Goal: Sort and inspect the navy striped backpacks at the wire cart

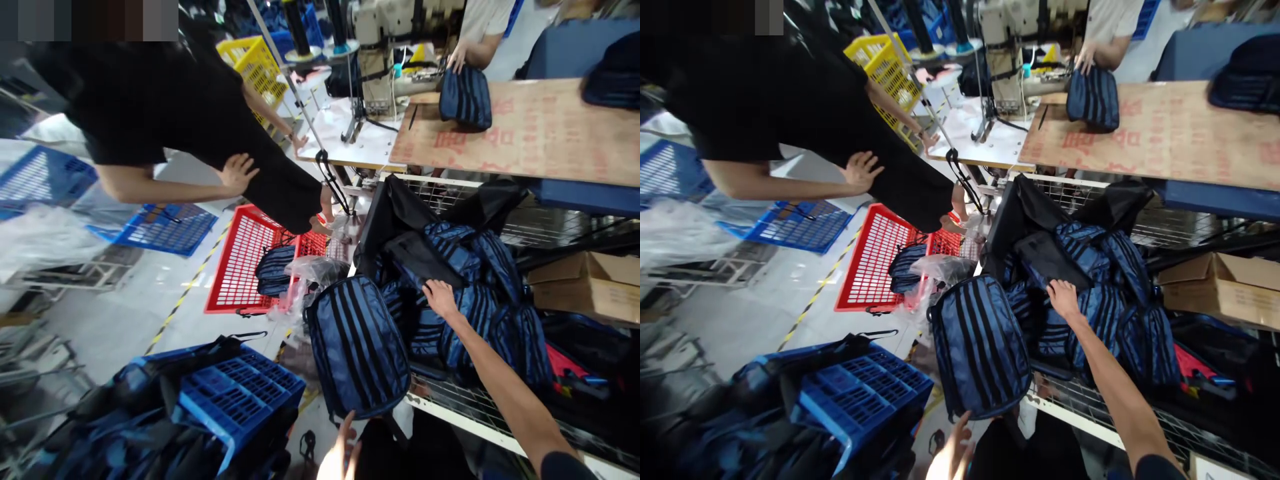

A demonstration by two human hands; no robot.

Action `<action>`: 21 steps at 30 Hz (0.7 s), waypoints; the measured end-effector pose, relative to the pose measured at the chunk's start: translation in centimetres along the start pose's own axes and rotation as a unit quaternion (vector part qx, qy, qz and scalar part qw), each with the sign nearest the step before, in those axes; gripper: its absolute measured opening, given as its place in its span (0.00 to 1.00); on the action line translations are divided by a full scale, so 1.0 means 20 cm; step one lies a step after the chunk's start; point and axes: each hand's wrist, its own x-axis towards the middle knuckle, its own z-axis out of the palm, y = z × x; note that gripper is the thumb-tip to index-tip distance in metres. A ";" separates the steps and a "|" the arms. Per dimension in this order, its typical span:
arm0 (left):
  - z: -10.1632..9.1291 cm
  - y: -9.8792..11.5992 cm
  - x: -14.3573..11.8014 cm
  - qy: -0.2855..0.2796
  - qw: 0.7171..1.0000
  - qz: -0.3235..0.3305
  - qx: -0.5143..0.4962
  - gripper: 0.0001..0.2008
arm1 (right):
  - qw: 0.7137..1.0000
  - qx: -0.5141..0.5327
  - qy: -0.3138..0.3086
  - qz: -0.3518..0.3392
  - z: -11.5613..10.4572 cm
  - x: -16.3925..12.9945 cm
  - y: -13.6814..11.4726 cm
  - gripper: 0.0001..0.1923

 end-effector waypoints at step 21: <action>-0.48 1.46 -0.36 -0.262 0.717 0.645 0.029 0.09 | 0.970 -0.079 0.028 -0.229 -1.61 -2.02 -1.07 0.13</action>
